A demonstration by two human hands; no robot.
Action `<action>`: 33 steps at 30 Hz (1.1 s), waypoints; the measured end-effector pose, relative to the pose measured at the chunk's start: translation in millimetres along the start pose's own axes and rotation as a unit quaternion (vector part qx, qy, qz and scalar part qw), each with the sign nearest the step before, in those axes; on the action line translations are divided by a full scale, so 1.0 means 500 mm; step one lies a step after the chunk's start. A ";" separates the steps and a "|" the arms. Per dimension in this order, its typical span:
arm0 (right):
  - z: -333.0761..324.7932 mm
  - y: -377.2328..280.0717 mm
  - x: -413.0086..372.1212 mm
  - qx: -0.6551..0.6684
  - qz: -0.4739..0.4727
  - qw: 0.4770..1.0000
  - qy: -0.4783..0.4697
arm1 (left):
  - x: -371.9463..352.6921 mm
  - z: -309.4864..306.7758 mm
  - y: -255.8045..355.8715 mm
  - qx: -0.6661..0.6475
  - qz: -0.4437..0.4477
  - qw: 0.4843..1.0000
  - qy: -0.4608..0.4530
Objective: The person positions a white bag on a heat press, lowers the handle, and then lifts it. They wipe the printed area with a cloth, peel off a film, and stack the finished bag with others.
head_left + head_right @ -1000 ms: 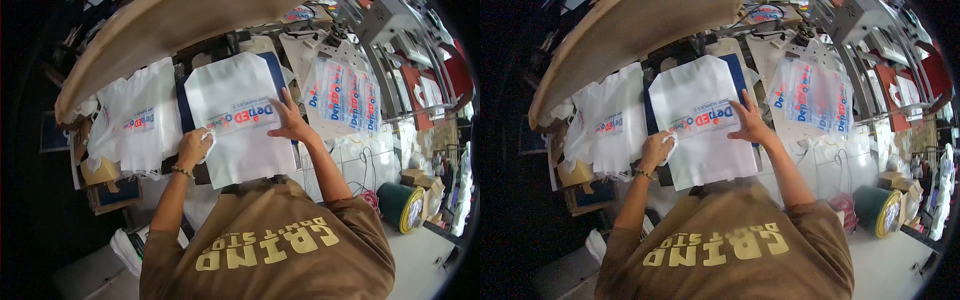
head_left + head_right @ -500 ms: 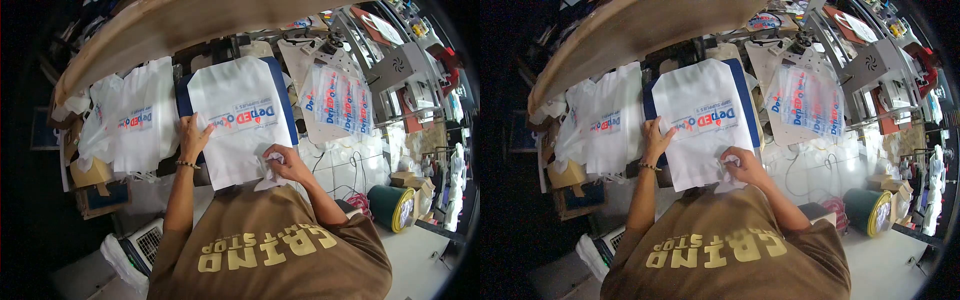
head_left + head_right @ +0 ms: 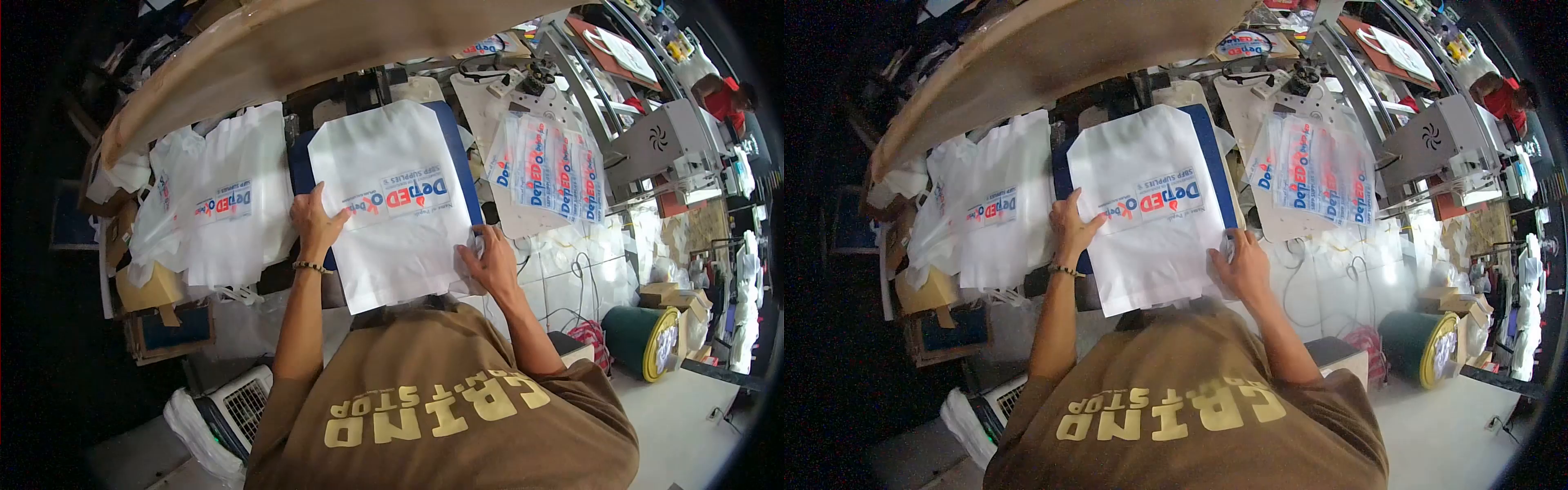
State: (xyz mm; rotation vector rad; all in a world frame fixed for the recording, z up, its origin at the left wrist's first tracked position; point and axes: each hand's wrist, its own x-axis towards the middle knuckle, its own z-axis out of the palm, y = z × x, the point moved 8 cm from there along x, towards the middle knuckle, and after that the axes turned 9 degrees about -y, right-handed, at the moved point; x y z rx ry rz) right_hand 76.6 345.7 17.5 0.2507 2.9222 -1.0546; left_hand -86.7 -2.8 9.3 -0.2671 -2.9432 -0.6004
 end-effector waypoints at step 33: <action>-0.018 0.030 0.007 0.076 -0.006 0.997 0.011 | -0.205 0.015 0.331 -0.075 0.371 0.925 -0.026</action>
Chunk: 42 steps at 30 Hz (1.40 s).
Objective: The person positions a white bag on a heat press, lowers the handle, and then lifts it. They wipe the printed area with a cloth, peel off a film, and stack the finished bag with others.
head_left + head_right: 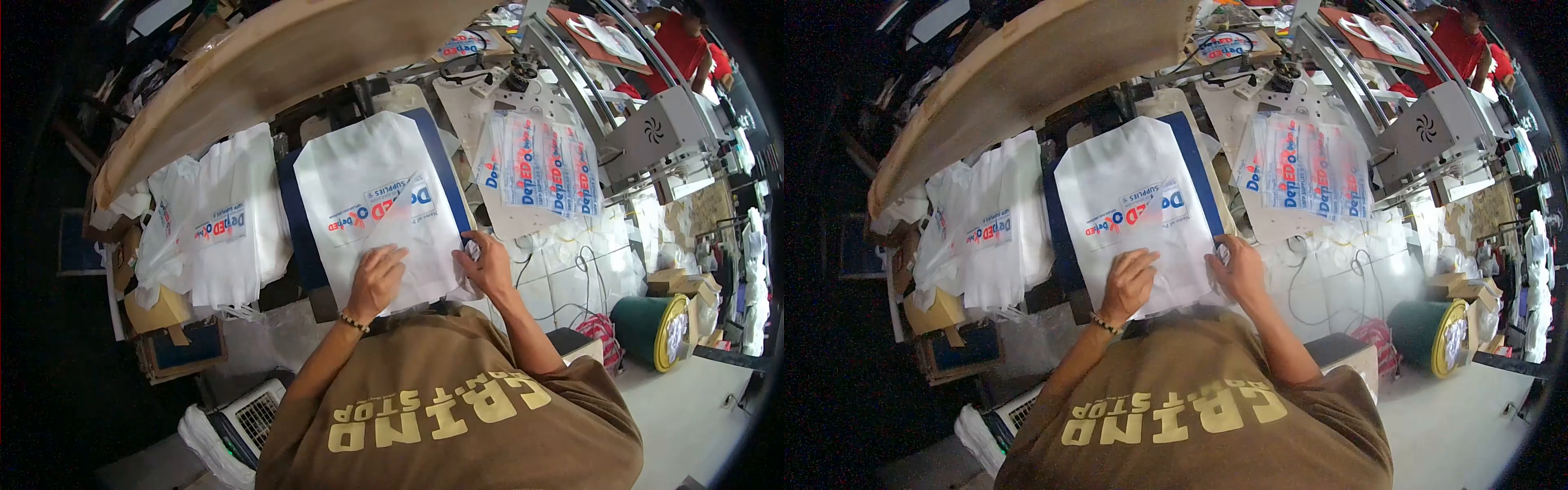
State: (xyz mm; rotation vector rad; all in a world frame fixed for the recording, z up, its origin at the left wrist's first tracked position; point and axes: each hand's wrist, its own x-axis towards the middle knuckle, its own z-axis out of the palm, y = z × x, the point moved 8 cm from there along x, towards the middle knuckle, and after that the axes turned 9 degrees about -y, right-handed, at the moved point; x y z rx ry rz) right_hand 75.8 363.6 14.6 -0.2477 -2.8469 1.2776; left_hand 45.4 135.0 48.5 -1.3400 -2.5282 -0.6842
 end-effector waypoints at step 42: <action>0.054 0.016 -0.026 -0.106 0.090 0.984 0.111 | -0.303 -0.155 -0.253 -0.372 -0.241 0.893 -0.076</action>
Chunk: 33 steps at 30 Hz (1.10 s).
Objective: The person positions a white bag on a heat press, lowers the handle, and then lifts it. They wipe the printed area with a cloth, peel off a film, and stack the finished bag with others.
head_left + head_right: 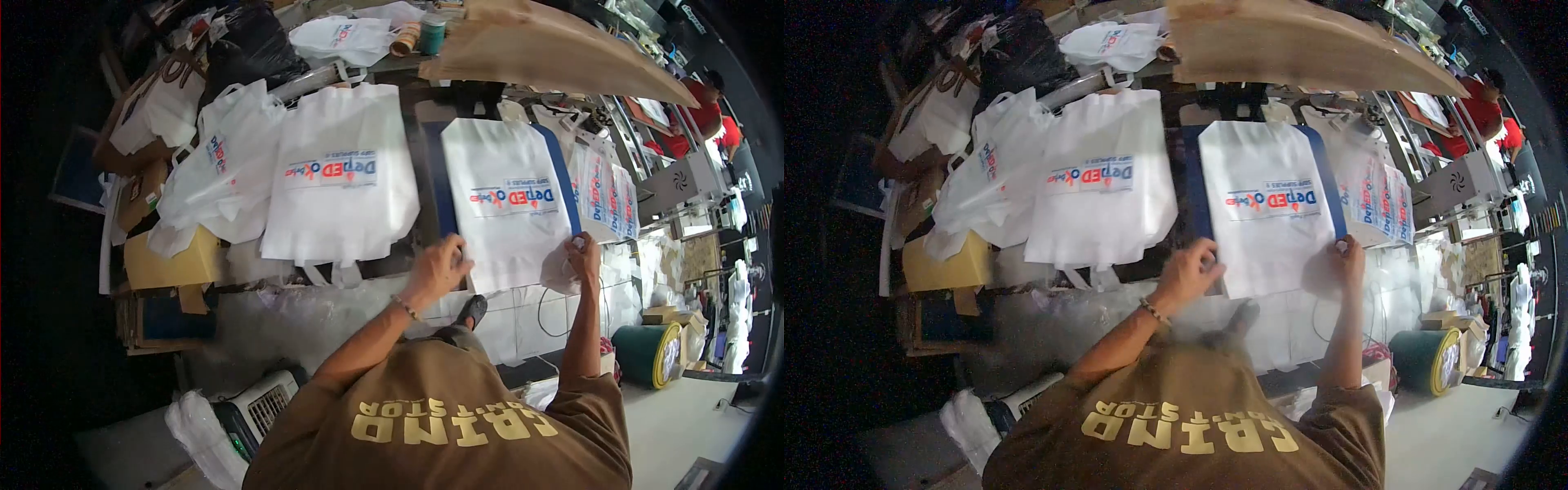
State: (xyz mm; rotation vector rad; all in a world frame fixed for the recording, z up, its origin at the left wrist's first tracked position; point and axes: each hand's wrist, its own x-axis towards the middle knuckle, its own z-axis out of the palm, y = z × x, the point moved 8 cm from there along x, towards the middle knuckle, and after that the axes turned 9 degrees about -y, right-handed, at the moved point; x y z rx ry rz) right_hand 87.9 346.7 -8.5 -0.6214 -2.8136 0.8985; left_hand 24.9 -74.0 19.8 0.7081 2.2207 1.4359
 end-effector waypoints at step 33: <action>0.243 -0.509 -0.205 0.275 -0.020 0.899 -0.340 | -0.122 -0.740 0.043 0.192 0.017 0.938 0.287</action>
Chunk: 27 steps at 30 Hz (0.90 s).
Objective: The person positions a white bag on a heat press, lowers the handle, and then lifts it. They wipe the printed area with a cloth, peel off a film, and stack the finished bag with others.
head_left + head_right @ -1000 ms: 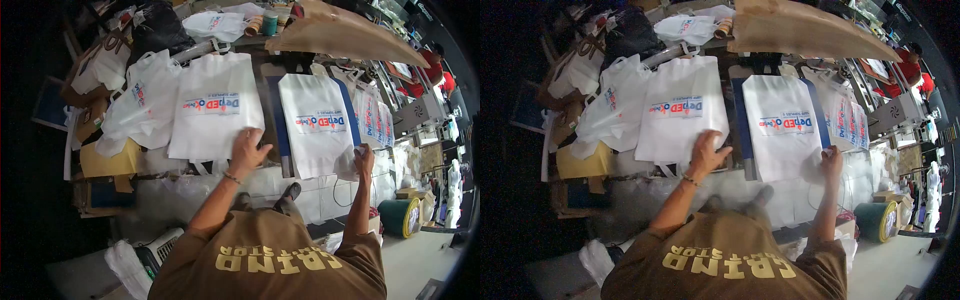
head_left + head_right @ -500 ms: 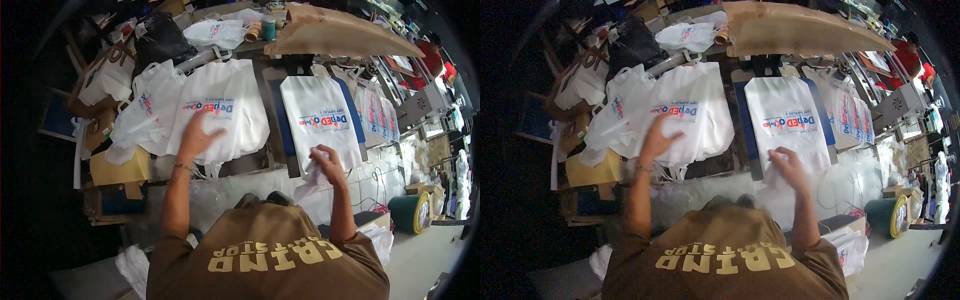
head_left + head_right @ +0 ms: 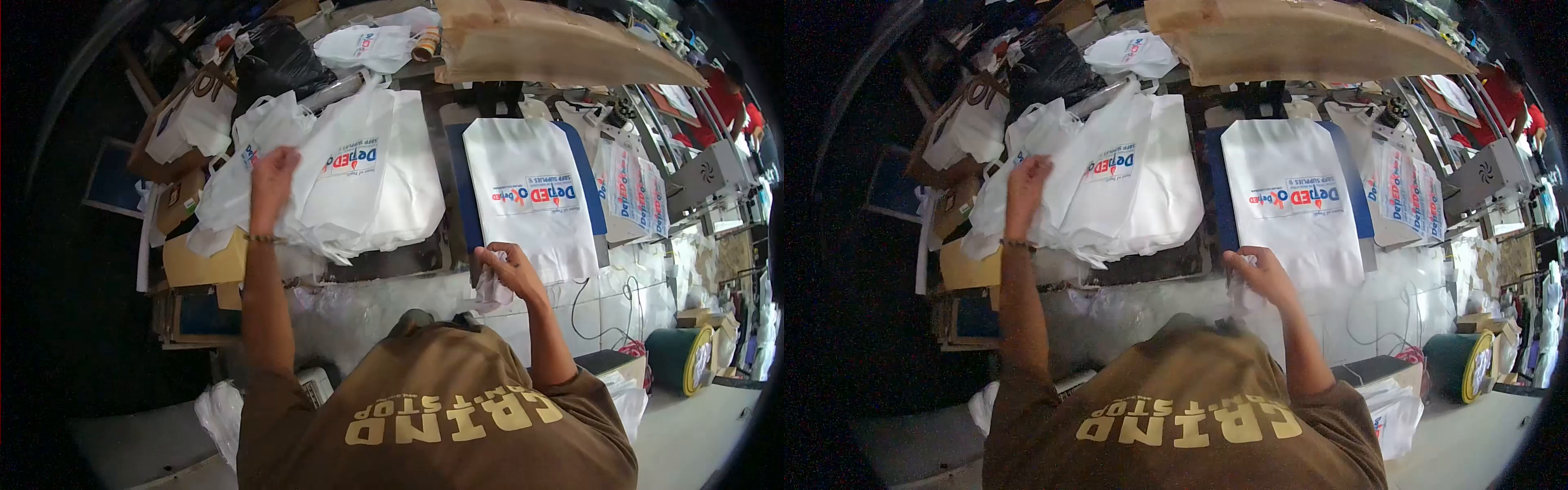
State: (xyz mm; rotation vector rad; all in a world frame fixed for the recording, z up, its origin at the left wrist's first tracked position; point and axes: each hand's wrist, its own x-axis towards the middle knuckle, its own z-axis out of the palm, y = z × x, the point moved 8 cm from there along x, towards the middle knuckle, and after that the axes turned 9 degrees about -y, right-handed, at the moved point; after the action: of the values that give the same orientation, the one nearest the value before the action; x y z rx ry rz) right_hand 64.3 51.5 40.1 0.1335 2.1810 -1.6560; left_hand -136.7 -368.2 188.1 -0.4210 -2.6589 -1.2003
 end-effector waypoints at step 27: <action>0.222 -0.072 0.318 -0.066 -0.076 0.994 0.049 | -0.093 0.349 -0.171 0.309 0.012 0.947 -0.085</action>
State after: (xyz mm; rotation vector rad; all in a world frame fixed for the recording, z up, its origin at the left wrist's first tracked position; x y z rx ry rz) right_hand -64.5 -89.3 -9.8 0.0128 2.4209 -1.6082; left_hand -131.7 -298.5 0.7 -0.4533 -2.9650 -0.2802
